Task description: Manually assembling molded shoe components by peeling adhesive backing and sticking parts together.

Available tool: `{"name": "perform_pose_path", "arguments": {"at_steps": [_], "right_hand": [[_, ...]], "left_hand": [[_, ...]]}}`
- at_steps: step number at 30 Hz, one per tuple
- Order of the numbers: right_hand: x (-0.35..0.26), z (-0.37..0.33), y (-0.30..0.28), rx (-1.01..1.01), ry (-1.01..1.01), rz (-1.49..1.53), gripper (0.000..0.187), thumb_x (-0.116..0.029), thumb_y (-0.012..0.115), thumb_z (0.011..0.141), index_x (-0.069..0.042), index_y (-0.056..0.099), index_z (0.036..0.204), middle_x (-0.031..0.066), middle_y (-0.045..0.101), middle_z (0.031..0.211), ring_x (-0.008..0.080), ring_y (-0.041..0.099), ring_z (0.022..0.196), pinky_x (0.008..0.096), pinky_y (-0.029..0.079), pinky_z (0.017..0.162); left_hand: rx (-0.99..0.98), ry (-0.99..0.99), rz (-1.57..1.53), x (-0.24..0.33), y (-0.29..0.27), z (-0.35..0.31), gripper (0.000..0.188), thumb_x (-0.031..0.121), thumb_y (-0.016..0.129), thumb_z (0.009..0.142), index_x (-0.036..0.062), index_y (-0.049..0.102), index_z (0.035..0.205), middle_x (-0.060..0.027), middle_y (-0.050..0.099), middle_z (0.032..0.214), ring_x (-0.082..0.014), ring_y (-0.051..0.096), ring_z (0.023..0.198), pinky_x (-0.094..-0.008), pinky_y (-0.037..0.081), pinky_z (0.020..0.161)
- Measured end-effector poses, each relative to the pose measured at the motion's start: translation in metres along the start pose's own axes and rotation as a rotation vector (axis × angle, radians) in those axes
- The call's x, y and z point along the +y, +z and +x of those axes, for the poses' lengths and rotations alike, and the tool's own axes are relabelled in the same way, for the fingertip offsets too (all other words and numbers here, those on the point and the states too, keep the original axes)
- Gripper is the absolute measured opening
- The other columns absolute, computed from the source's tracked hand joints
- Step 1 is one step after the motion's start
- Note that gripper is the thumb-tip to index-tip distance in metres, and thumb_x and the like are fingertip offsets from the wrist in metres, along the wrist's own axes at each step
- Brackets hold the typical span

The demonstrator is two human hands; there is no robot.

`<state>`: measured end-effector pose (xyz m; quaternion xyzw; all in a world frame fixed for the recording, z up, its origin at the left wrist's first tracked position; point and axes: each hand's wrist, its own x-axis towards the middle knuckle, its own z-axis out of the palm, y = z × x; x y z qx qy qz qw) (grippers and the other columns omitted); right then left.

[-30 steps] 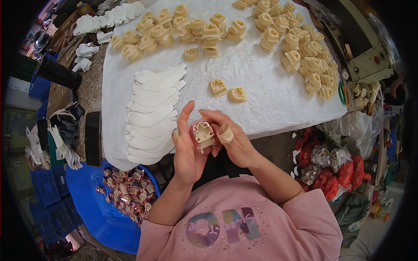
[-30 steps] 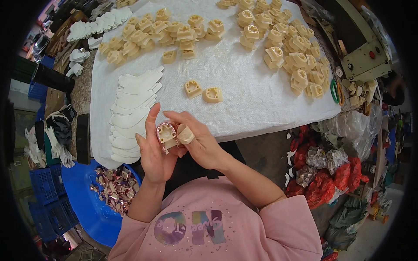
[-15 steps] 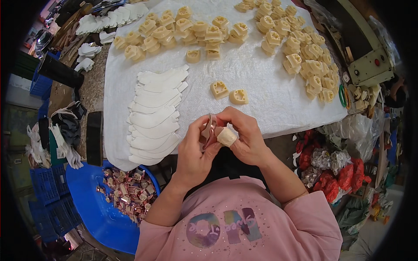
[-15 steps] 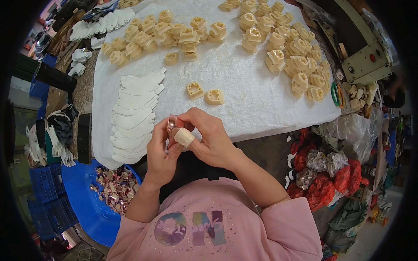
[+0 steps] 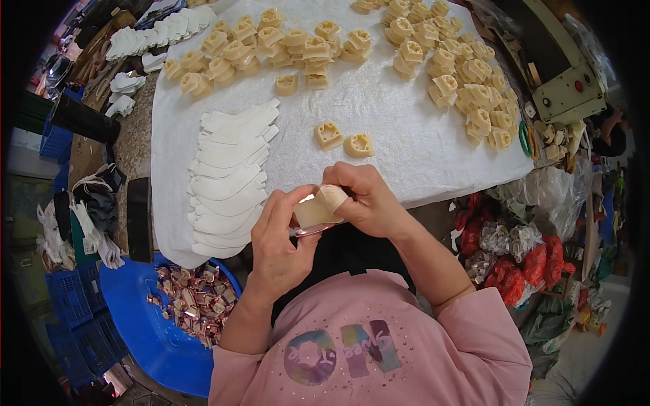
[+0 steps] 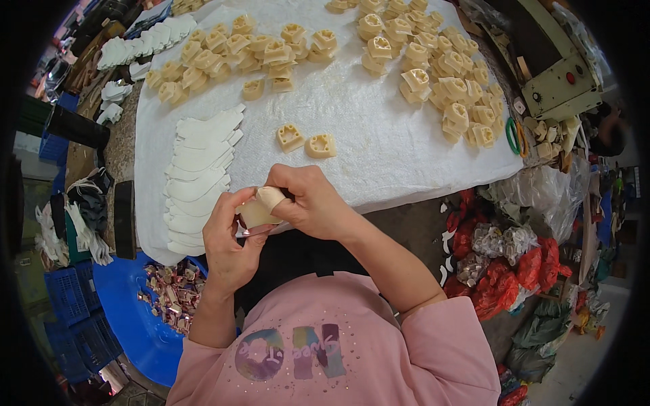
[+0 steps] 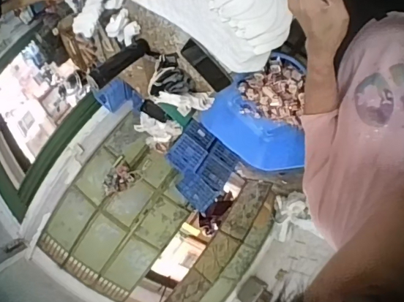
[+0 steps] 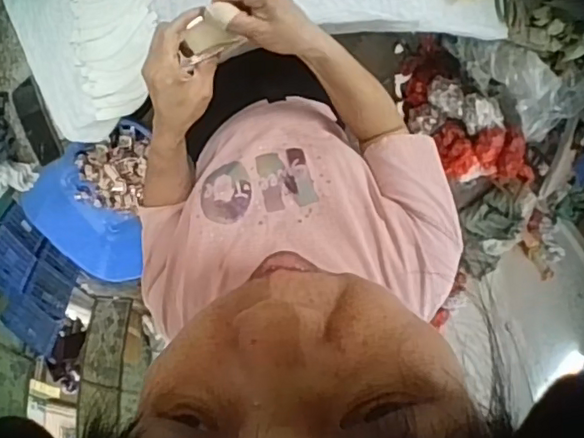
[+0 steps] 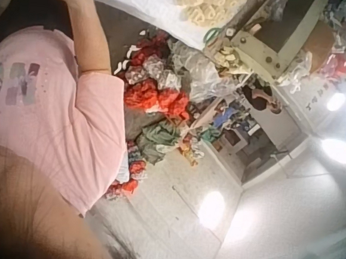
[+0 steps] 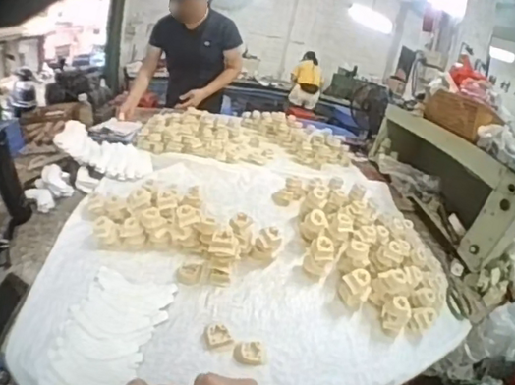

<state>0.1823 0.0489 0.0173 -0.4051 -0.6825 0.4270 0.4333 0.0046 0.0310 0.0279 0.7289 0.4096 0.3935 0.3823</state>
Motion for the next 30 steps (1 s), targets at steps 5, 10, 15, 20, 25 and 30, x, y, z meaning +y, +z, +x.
{"name": "perform_pose_path", "arguments": {"at_steps": [5, 10, 15, 20, 25, 30], "right_hand": [[0.004, -0.004, 0.01, 0.121, 0.213, 0.267, 0.017, -0.017, 0.052, 0.092, -0.001, 0.056, 0.086, 0.0018, 0.06, 0.074, 0.01, 0.055, 0.07, 0.026, 0.045, 0.062], [0.004, -0.011, 0.006, -0.029, 0.346, 0.777, 0.02, -0.018, 0.048, 0.094, -0.001, 0.058, 0.097, 0.0035, 0.06, 0.087, 0.0101, 0.055, 0.077, 0.0245, 0.046, 0.067], [0.007, -0.016, 0.02, 0.148, 0.235, 0.387, 0.02, -0.017, 0.045, 0.095, -0.001, 0.058, 0.095, 0.0038, 0.059, 0.088, 0.0099, 0.054, 0.076, 0.0244, 0.045, 0.068], [0.015, -0.016, 0.029, 0.224, 0.326, 0.774, 0.025, -0.024, 0.045, 0.096, -0.002, 0.057, 0.1, 0.0049, 0.06, 0.091, 0.0117, 0.056, 0.08, 0.0265, 0.047, 0.07], [0.008, -0.021, 0.031, 0.137, 0.296, 1.002, 0.029, -0.024, 0.044, 0.096, -0.002, 0.053, 0.112, 0.0095, 0.059, 0.103, 0.0158, 0.058, 0.092, 0.0302, 0.049, 0.078], [0.002, -0.017, 0.04, 0.258, 0.211, 0.218, 0.024, -0.015, 0.041, 0.094, -0.001, 0.055, 0.108, 0.0068, 0.062, 0.097, 0.0159, 0.059, 0.087, 0.0287, 0.048, 0.075]], "left_hand": [[0.087, 0.027, -0.01, -0.002, 0.009, 0.006, 0.041, 0.001, 0.073, 0.067, -0.0006, 0.052, 0.102, -0.008, 0.058, 0.086, -0.0146, 0.058, 0.076, -0.0253, 0.047, 0.067], [0.142, 0.113, 0.05, -0.003, 0.013, 0.005, 0.041, 0.0, 0.074, 0.063, 0.0007, 0.048, 0.096, -0.0095, 0.057, 0.078, -0.0151, 0.058, 0.067, -0.0254, 0.047, 0.062], [0.225, 0.143, 0.162, -0.004, 0.026, 0.006, 0.043, 0.001, 0.075, 0.061, 0.0013, 0.048, 0.094, -0.0108, 0.056, 0.076, -0.0178, 0.058, 0.065, -0.0273, 0.047, 0.06], [0.29, 0.157, 0.156, -0.009, 0.033, 0.004, 0.045, 0.006, 0.078, 0.059, -0.0006, 0.05, 0.093, -0.0104, 0.05, 0.075, -0.0251, 0.055, 0.062, -0.034, 0.046, 0.056], [0.357, 0.157, 0.154, -0.008, 0.034, 0.001, 0.044, 0.005, 0.077, 0.059, -0.0024, 0.05, 0.093, -0.0113, 0.047, 0.073, -0.0263, 0.053, 0.06, -0.0351, 0.044, 0.054], [0.401, 0.186, 0.312, -0.009, 0.035, 0.001, 0.043, 0.002, 0.076, 0.06, -0.0034, 0.05, 0.093, -0.0129, 0.046, 0.073, -0.0284, 0.052, 0.059, -0.0365, 0.043, 0.052]]}}
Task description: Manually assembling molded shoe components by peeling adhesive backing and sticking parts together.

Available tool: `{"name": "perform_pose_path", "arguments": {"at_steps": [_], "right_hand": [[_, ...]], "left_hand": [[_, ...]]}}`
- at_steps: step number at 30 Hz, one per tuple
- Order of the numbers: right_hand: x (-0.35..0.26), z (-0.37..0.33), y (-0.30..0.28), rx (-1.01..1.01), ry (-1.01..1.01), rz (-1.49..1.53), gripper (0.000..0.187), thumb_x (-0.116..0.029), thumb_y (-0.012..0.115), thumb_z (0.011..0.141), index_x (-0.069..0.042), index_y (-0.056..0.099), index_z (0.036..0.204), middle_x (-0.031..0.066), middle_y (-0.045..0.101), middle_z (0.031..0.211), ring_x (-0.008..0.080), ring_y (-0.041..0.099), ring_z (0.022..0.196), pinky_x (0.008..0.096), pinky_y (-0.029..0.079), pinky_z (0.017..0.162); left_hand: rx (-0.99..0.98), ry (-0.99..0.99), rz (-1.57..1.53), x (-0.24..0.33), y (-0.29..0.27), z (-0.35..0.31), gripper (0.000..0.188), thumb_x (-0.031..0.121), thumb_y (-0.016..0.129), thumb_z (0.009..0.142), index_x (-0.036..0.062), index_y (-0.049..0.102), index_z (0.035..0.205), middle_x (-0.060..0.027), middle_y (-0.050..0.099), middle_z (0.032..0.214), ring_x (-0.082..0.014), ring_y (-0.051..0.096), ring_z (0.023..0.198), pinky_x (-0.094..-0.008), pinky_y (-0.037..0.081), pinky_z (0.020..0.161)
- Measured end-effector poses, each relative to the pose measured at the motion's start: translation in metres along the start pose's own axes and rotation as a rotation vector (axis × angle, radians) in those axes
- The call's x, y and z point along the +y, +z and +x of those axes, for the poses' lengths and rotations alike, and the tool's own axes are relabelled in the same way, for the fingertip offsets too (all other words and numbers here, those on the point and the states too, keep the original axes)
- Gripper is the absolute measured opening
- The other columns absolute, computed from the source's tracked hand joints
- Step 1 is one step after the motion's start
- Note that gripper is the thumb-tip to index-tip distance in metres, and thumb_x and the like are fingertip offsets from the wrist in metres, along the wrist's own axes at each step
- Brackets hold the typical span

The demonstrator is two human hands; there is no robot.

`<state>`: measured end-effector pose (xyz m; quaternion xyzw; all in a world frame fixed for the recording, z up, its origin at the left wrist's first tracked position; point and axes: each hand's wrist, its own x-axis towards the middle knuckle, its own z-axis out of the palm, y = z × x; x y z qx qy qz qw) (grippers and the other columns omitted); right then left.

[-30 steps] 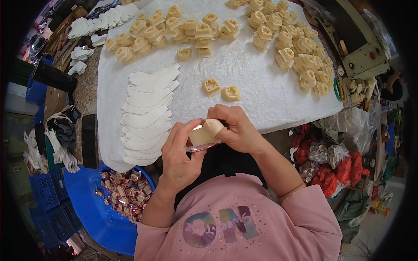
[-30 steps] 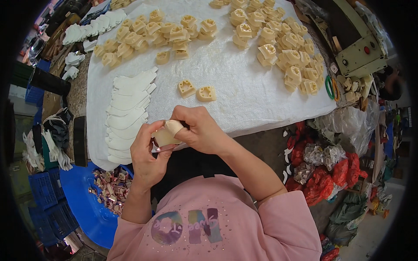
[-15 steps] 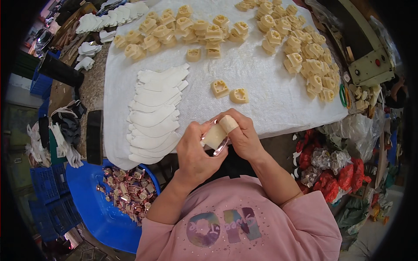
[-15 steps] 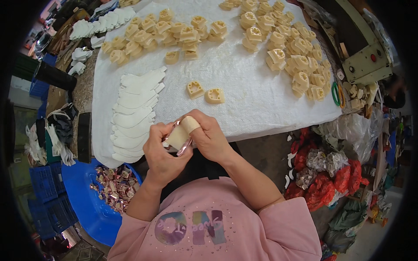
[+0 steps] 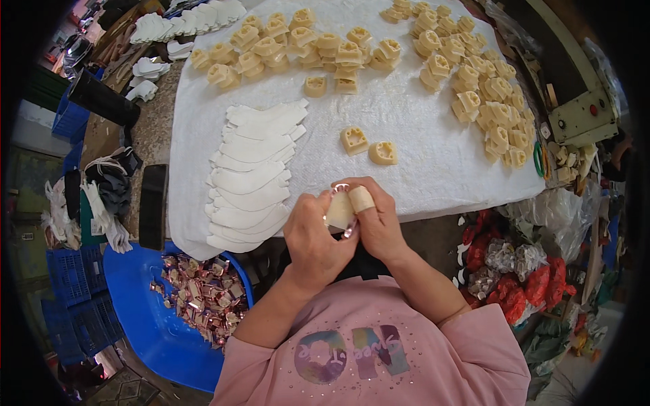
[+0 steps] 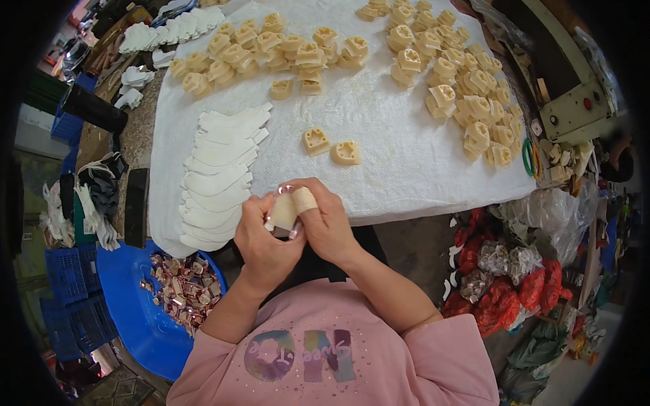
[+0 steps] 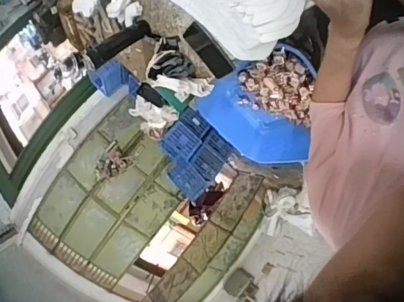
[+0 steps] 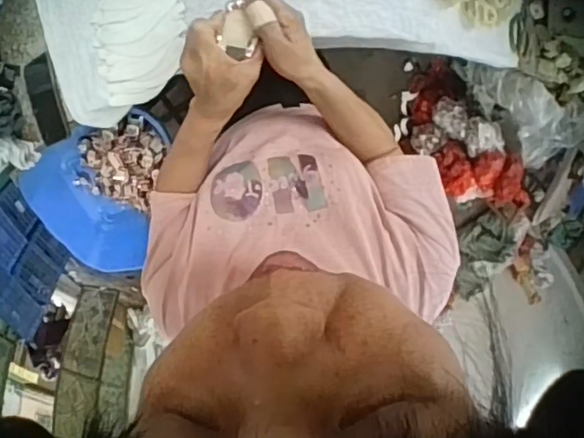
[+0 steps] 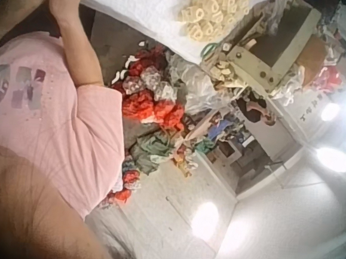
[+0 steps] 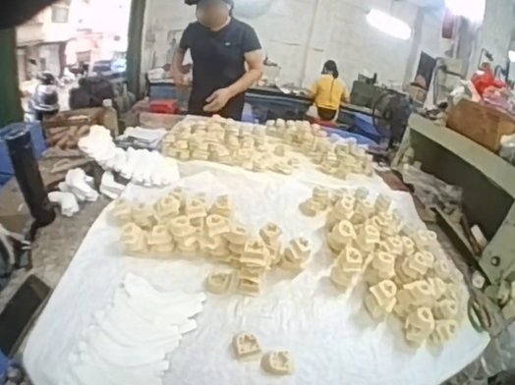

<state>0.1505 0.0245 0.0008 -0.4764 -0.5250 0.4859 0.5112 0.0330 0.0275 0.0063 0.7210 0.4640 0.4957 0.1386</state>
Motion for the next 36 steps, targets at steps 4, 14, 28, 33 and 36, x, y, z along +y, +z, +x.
{"name": "perform_pose_path", "arguments": {"at_steps": [4, 14, 28, 33, 36], "right_hand": [[0.004, 0.005, -0.003, -0.055, 0.148, 0.173, 0.025, -0.016, 0.042, 0.094, -0.001, 0.056, 0.108, 0.0042, 0.061, 0.092, 0.0131, 0.056, 0.081, 0.026, 0.046, 0.074], [0.002, 0.011, -0.018, -0.279, -0.081, 0.106, 0.024, -0.023, 0.058, 0.087, -0.003, 0.052, 0.101, 0.0062, 0.045, 0.094, 0.0193, 0.045, 0.09, 0.0307, 0.039, 0.082], [-0.009, 0.037, 0.009, -0.374, -0.17, -0.155, 0.019, -0.015, 0.061, 0.081, -0.003, 0.056, 0.096, 0.0094, 0.051, 0.082, 0.0264, 0.048, 0.079, 0.0337, 0.041, 0.07], [0.004, 0.061, 0.027, -0.307, -0.334, -0.571, 0.023, -0.006, 0.061, 0.079, -0.002, 0.058, 0.102, 0.0114, 0.054, 0.092, 0.0295, 0.048, 0.091, 0.0376, 0.04, 0.079], [0.011, 0.07, 0.034, -0.284, -0.405, -0.706, 0.025, -0.004, 0.061, 0.077, -0.002, 0.059, 0.101, 0.0121, 0.053, 0.096, 0.0301, 0.046, 0.095, 0.0386, 0.039, 0.084]], "left_hand": [[-0.075, -0.227, -0.175, -0.003, -0.005, 0.0, 0.039, 0.005, 0.075, 0.066, -0.0024, 0.049, 0.094, -0.0141, 0.055, 0.083, -0.0216, 0.059, 0.069, -0.0309, 0.047, 0.057], [-0.403, -0.681, -0.945, -0.018, -0.028, -0.003, 0.02, 0.015, 0.063, 0.085, 0.0, 0.052, 0.092, -0.0048, 0.057, 0.081, -0.0063, 0.049, 0.072, -0.022, 0.041, 0.065], [0.07, -0.506, -0.476, -0.038, -0.085, -0.031, 0.011, 0.004, 0.06, 0.085, -0.0007, 0.056, 0.094, -0.0027, 0.056, 0.082, -0.0075, 0.049, 0.072, -0.0219, 0.041, 0.066], [0.31, -0.606, 0.06, -0.09, -0.149, -0.096, 0.021, 0.002, 0.054, 0.088, -0.0034, 0.054, 0.108, -0.0077, 0.057, 0.097, -0.0143, 0.054, 0.086, -0.0257, 0.044, 0.079], [0.285, -0.694, 0.371, -0.104, -0.186, -0.135, 0.023, 0.002, 0.055, 0.084, -0.0022, 0.056, 0.107, -0.0105, 0.056, 0.096, -0.0203, 0.054, 0.086, -0.0301, 0.043, 0.08]]}}
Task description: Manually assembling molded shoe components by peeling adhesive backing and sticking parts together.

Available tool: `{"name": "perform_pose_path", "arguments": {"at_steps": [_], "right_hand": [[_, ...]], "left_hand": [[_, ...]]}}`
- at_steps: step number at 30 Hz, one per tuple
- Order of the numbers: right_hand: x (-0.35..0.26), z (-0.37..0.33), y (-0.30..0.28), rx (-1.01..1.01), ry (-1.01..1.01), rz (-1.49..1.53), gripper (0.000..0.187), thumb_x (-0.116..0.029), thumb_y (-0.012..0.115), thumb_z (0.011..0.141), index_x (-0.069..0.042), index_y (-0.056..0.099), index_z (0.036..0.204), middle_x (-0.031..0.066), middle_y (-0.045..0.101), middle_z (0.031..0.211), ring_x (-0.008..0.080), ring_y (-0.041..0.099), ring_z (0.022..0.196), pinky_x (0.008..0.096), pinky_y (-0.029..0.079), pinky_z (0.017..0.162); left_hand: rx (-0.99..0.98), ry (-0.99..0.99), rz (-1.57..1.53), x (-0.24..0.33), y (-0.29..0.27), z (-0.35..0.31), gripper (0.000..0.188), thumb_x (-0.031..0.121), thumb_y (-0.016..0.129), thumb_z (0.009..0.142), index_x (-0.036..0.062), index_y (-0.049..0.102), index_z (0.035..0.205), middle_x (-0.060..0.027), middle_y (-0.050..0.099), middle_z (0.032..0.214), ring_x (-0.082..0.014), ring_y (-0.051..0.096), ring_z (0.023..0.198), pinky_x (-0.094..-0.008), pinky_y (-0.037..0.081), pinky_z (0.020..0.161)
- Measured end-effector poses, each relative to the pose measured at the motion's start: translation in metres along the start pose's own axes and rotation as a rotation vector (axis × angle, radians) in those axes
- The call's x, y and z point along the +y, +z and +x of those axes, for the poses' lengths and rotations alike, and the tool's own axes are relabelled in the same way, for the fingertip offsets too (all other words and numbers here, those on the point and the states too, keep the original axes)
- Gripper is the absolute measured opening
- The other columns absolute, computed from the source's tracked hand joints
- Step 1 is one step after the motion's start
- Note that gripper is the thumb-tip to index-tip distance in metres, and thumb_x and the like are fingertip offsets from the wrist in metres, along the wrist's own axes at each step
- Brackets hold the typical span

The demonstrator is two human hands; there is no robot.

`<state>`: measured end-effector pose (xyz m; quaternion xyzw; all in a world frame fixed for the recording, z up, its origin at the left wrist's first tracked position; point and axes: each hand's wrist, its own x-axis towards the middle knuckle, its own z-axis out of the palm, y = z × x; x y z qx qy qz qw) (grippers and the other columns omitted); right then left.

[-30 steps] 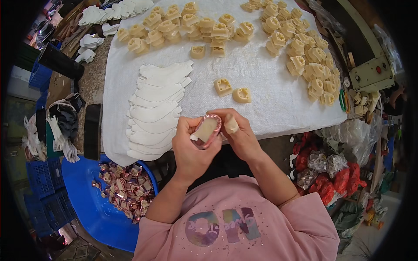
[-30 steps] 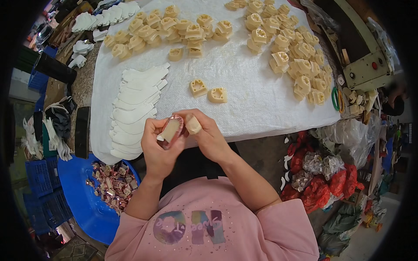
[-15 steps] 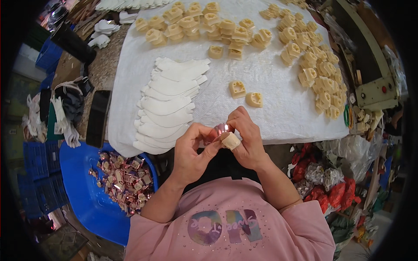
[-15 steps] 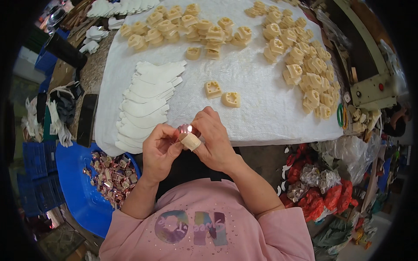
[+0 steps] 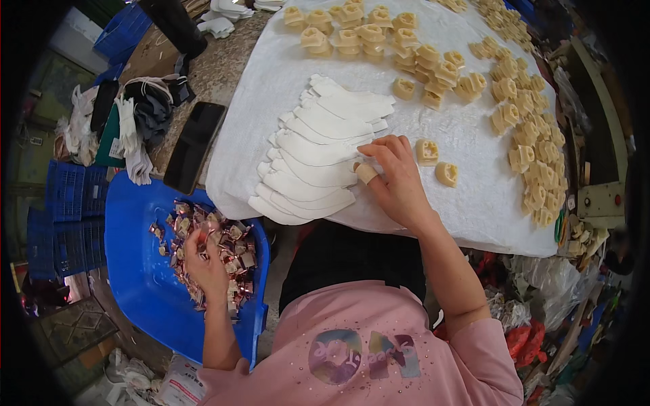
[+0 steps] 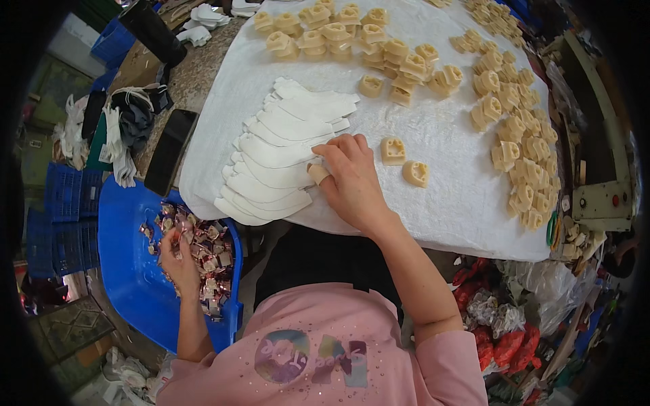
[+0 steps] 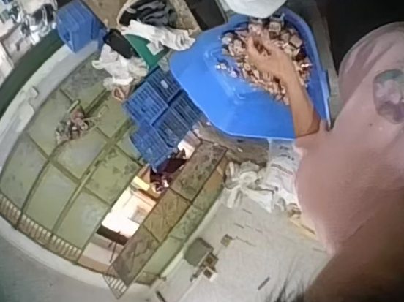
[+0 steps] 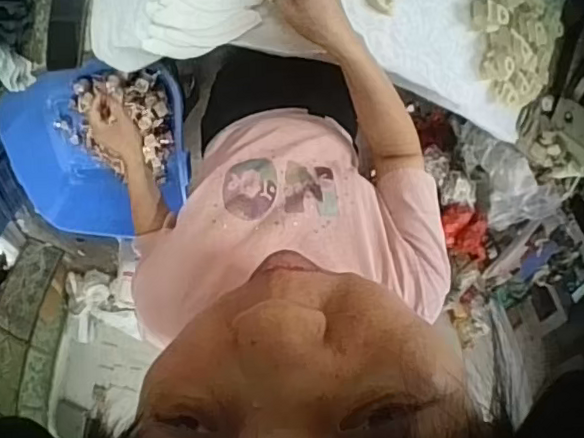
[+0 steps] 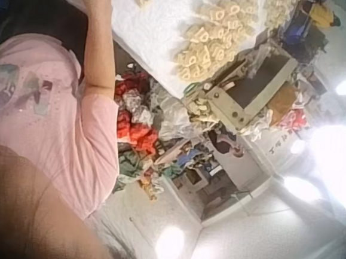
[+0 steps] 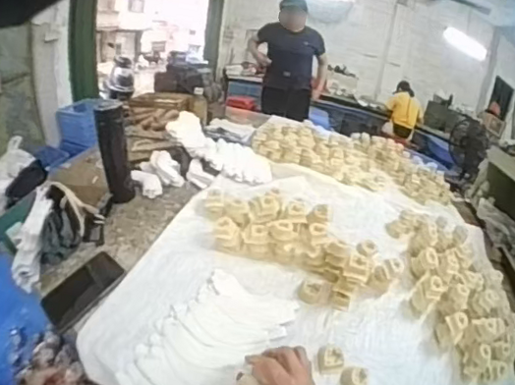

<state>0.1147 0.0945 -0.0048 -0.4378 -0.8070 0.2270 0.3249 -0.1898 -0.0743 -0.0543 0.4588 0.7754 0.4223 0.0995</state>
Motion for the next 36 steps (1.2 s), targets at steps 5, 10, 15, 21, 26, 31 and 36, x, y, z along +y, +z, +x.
{"name": "perform_pose_path", "arguments": {"at_steps": [5, 10, 15, 21, 26, 31, 36], "right_hand": [[-0.002, 0.015, 0.006, -0.02, 0.016, -0.027, 0.028, 0.0, 0.06, 0.073, -0.003, 0.06, 0.101, 0.0121, 0.052, 0.099, 0.0296, 0.044, 0.096, 0.0387, 0.037, 0.086], [-0.004, 0.026, 0.011, -0.043, -0.029, -0.067, 0.026, 0.0, 0.059, 0.073, -0.003, 0.062, 0.099, 0.0102, 0.053, 0.098, 0.0285, 0.044, 0.096, 0.0389, 0.036, 0.086], [-0.014, 0.038, 0.022, -0.057, -0.079, -0.137, 0.027, 0.001, 0.059, 0.071, -0.005, 0.064, 0.098, 0.0094, 0.054, 0.097, 0.0282, 0.045, 0.096, 0.0384, 0.036, 0.085], [-0.029, 0.065, 0.049, -0.082, -0.202, -0.201, 0.028, 0.0, 0.06, 0.068, -0.006, 0.065, 0.095, 0.0088, 0.054, 0.094, 0.0271, 0.046, 0.096, 0.0393, 0.035, 0.081], [-0.026, 0.078, 0.069, -0.137, -0.132, -0.23, 0.021, 0.001, 0.059, 0.068, -0.006, 0.064, 0.088, 0.0091, 0.053, 0.092, 0.0278, 0.045, 0.094, 0.0405, 0.033, 0.082], [-0.027, 0.073, 0.068, -0.14, -0.137, -0.074, 0.025, 0.007, 0.055, 0.065, -0.006, 0.059, 0.087, 0.0101, 0.052, 0.091, 0.0304, 0.044, 0.093, 0.0406, 0.03, 0.085], [-0.018, 0.048, 0.024, 0.023, 0.167, 0.576, 0.018, 0.003, 0.056, 0.08, -0.004, 0.052, 0.095, 0.006, 0.058, 0.087, 0.017, 0.054, 0.084, 0.0307, 0.042, 0.079]], "left_hand": [[0.044, -0.134, 0.547, -0.038, -0.019, -0.01, 0.035, 0.005, 0.057, 0.081, 0.0019, 0.056, 0.116, -0.0163, 0.046, 0.112, -0.0294, 0.042, 0.109, -0.039, 0.035, 0.094], [0.122, 0.111, 0.2, 0.019, 0.009, 0.022, 0.032, 0.0, 0.057, 0.078, 0.0034, 0.06, 0.11, -0.0142, 0.051, 0.107, -0.0281, 0.049, 0.103, -0.0369, 0.038, 0.091], [-0.107, 0.451, -0.11, 0.094, 0.058, 0.044, 0.027, -0.001, 0.063, 0.071, 0.0052, 0.063, 0.097, -0.0106, 0.056, 0.099, -0.028, 0.053, 0.098, -0.0372, 0.042, 0.084], [-0.192, 0.724, -0.028, 0.108, 0.089, 0.057, 0.022, 0.001, 0.066, 0.068, 0.0048, 0.062, 0.089, -0.0075, 0.057, 0.093, -0.0265, 0.055, 0.093, -0.0374, 0.041, 0.081], [-0.168, 0.69, -0.078, 0.106, 0.097, 0.054, 0.026, -0.005, 0.065, 0.065, 0.005, 0.062, 0.089, -0.0079, 0.058, 0.095, -0.027, 0.056, 0.092, -0.0361, 0.042, 0.081], [-0.155, 0.679, -0.077, 0.102, 0.096, 0.055, 0.026, -0.005, 0.065, 0.064, 0.005, 0.062, 0.089, -0.0079, 0.058, 0.094, -0.027, 0.057, 0.09, -0.0358, 0.042, 0.08], [-0.181, 0.681, -0.056, 0.106, 0.092, 0.056, 0.027, -0.005, 0.065, 0.063, 0.005, 0.061, 0.089, -0.008, 0.058, 0.094, -0.0272, 0.057, 0.087, -0.0355, 0.042, 0.078]]}}
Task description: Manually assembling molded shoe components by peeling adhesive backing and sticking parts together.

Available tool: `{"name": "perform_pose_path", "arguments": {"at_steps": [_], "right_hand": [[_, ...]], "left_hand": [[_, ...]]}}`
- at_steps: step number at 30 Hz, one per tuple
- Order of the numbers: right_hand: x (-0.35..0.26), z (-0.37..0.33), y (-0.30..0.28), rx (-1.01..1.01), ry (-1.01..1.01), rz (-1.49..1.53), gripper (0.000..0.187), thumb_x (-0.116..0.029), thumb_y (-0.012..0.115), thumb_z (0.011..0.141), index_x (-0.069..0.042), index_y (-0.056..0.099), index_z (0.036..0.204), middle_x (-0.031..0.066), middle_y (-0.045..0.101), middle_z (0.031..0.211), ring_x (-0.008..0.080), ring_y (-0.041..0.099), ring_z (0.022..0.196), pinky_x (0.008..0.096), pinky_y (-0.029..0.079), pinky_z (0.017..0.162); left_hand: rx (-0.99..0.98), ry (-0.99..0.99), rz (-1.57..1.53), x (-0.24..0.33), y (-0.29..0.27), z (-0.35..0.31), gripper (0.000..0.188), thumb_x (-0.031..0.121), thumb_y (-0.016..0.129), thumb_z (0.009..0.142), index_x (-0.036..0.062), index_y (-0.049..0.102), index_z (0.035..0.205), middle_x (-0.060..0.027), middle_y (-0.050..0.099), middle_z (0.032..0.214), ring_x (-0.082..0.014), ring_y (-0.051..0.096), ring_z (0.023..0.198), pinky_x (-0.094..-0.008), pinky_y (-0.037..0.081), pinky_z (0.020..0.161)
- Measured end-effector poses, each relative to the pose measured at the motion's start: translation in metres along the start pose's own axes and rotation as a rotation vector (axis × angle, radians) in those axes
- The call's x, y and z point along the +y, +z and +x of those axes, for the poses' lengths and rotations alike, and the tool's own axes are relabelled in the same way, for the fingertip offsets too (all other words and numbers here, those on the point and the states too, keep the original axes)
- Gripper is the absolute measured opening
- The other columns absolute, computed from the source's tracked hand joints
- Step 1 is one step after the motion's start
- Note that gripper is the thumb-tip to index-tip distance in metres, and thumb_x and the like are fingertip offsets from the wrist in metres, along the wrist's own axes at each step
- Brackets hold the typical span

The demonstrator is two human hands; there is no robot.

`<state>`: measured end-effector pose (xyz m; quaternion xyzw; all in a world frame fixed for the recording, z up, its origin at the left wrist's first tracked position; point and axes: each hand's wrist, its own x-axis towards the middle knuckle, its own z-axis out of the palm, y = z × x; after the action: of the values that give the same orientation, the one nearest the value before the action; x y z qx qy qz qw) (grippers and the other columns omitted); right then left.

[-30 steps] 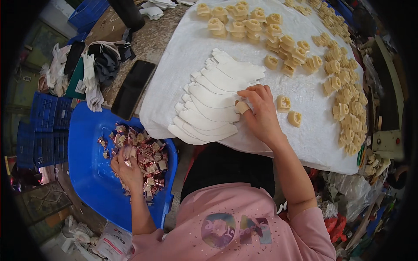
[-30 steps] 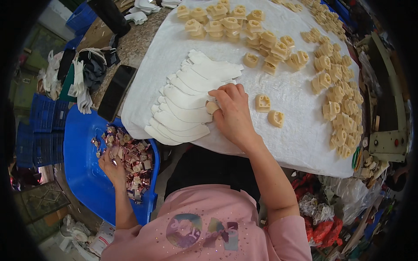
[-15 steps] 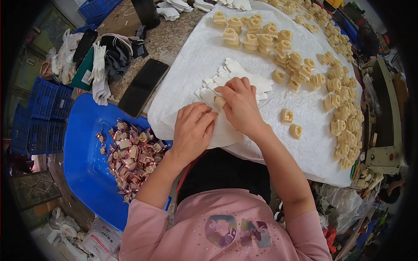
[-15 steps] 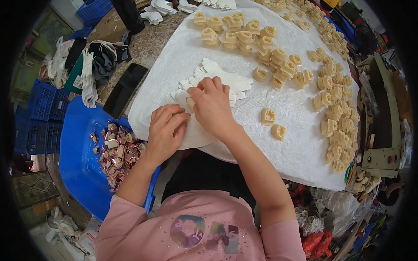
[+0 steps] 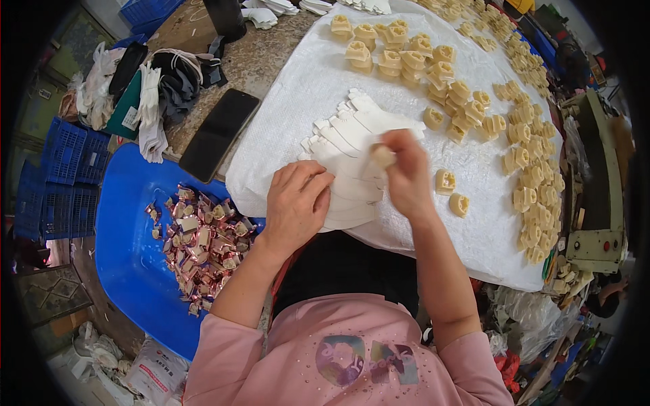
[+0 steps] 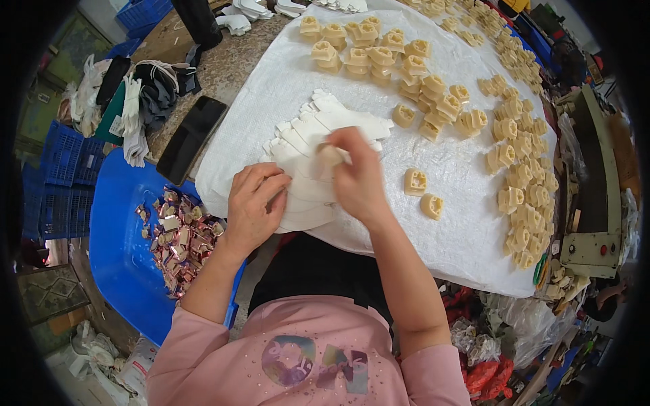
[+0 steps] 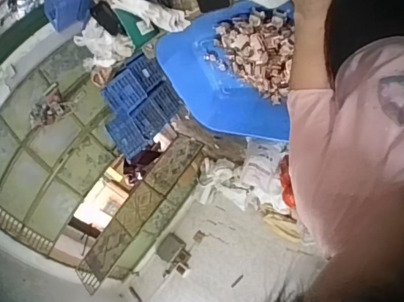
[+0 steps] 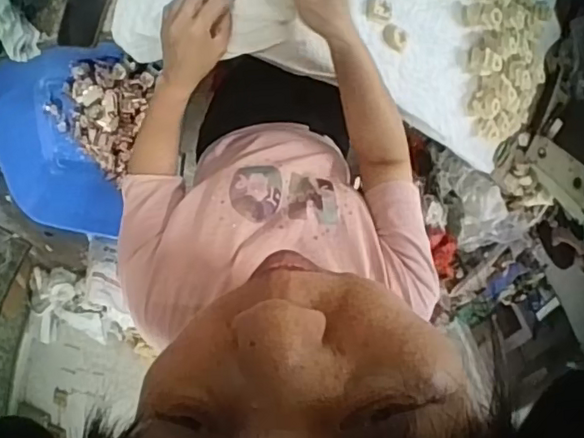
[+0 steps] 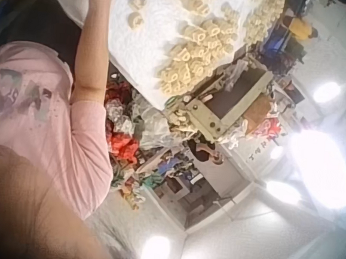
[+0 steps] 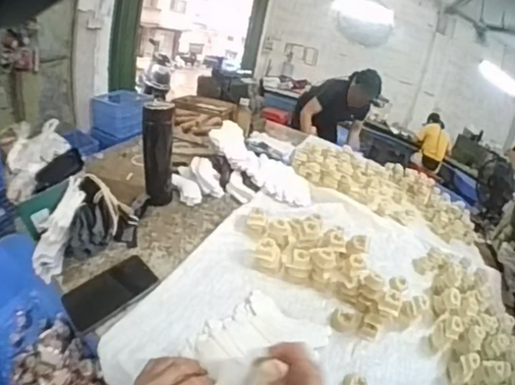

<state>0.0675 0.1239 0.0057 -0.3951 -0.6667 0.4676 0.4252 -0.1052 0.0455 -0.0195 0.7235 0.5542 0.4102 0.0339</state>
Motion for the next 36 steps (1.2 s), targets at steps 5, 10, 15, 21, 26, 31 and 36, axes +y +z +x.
{"name": "perform_pose_path", "arguments": {"at_steps": [5, 10, 15, 21, 26, 31, 36], "right_hand": [[-0.038, -0.032, -0.056, 0.322, -0.06, 0.268, 0.02, -0.007, 0.064, 0.083, -0.002, 0.053, 0.099, 0.0032, 0.058, 0.086, 0.0098, 0.055, 0.079, 0.0242, 0.045, 0.074], [-0.039, -0.062, -0.052, 0.189, -0.118, 0.144, 0.022, 0.0, 0.061, 0.078, -0.002, 0.056, 0.1, 0.0068, 0.058, 0.092, 0.0159, 0.054, 0.089, 0.0284, 0.043, 0.082], [-0.033, -0.078, -0.078, 0.004, -0.177, -0.037, 0.021, -0.002, 0.064, 0.077, -0.004, 0.059, 0.097, 0.0067, 0.06, 0.092, 0.0229, 0.056, 0.089, 0.0315, 0.044, 0.078], [0.016, -0.105, -0.152, 0.244, -0.054, -0.695, 0.037, -0.008, 0.07, 0.072, -0.009, 0.06, 0.108, 0.0078, 0.061, 0.104, 0.0256, 0.052, 0.107, 0.0382, 0.034, 0.092], [0.029, -0.116, -0.141, 0.284, -0.033, -0.864, 0.038, -0.004, 0.068, 0.068, -0.01, 0.06, 0.104, 0.0077, 0.06, 0.102, 0.0244, 0.05, 0.107, 0.0421, 0.023, 0.095], [-0.007, -0.123, -0.144, 0.306, -0.068, -0.869, 0.026, -0.01, 0.061, 0.067, -0.01, 0.062, 0.092, 0.0065, 0.053, 0.077, 0.0256, 0.049, 0.091, 0.0446, 0.023, 0.095], [-0.026, -0.11, -0.129, -0.048, 0.011, -1.156, 0.011, -0.017, 0.063, 0.067, -0.01, 0.061, 0.075, 0.0071, 0.051, 0.073, 0.0237, 0.048, 0.086, 0.0492, 0.028, 0.09]], "left_hand": [[-0.121, 0.001, 0.047, 0.015, -0.01, 0.013, 0.026, 0.002, 0.067, 0.068, 0.004, 0.062, 0.093, -0.0084, 0.058, 0.094, -0.0279, 0.055, 0.092, -0.0396, 0.041, 0.08], [-0.303, 0.054, -0.285, 0.076, -0.003, 0.037, 0.029, 0.012, 0.065, 0.075, 0.0003, 0.061, 0.102, -0.0129, 0.057, 0.102, -0.0327, 0.052, 0.099, -0.0427, 0.04, 0.084], [-0.425, -0.172, -0.657, 0.084, 0.038, 0.015, 0.028, 0.016, 0.044, 0.095, -0.0026, 0.059, 0.11, -0.0078, 0.062, 0.081, -0.0143, 0.055, 0.072, -0.0238, 0.042, 0.066], [-0.433, -0.517, -1.03, 0.089, 0.052, 0.011, 0.038, 0.022, 0.035, 0.1, -0.0057, 0.058, 0.113, -0.0049, 0.061, 0.085, -0.0074, 0.051, 0.07, -0.021, 0.039, 0.061], [-0.373, -0.663, -1.273, 0.095, 0.064, 0.008, 0.037, 0.02, 0.035, 0.1, -0.0062, 0.05, 0.121, -0.0076, 0.06, 0.087, -0.0088, 0.052, 0.07, -0.0221, 0.04, 0.06], [-0.289, -0.782, -1.479, 0.095, 0.061, 0.008, 0.036, 0.016, 0.037, 0.099, -0.0064, 0.044, 0.126, -0.0103, 0.06, 0.088, -0.0113, 0.053, 0.07, -0.0231, 0.042, 0.061], [-0.24, -0.808, -1.495, 0.096, 0.055, 0.009, 0.038, 0.016, 0.034, 0.099, -0.008, 0.04, 0.129, -0.0157, 0.059, 0.097, -0.0161, 0.057, 0.08, -0.0273, 0.045, 0.068]]}}
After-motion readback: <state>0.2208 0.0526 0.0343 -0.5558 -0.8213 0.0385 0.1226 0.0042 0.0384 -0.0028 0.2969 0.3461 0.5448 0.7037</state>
